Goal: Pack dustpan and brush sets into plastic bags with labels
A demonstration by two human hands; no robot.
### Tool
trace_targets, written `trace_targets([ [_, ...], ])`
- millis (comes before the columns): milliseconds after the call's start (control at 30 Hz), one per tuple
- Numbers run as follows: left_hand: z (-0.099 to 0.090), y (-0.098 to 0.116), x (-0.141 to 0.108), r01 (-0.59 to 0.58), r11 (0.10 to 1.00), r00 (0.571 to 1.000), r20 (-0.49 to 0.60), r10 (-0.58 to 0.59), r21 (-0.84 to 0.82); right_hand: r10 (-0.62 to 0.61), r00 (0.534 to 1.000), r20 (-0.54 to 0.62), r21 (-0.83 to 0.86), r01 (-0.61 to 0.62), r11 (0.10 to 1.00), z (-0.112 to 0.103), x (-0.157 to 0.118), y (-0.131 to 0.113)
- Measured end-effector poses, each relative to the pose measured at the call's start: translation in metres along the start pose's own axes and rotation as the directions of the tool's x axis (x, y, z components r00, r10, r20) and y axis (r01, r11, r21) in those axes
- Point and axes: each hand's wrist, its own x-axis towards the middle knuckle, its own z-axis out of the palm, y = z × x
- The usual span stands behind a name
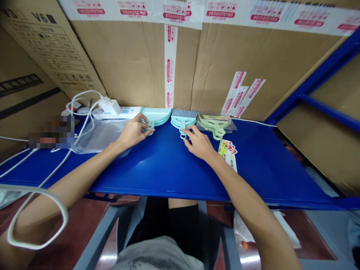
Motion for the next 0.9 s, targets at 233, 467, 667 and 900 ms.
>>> trace_targets([
  [233,-0.005,0.009,-0.001,0.012,0.997,0.997,-0.081,-0.006,0.082,0.044,0.998,-0.054,0.012,-0.044,0.999,-0.004,0.000,-0.003],
  [467,-0.008,0.009,0.002,0.044,0.998,0.968,-0.246,-0.050,-0.033,0.081,0.982,-0.170,0.047,-0.074,0.996,-0.007,0.000,-0.008],
  [667,-0.023,0.018,-0.001,0.045,0.995,0.926,-0.369,-0.076,-0.094,0.266,0.940,-0.215,0.478,-0.136,0.868,-0.004,0.004,-0.013],
  [900,-0.024,0.068,-0.030,-0.323,0.933,0.778,-0.517,0.358,0.161,0.389,0.915,0.105,0.961,-0.193,0.196,-0.029,0.010,-0.017],
])
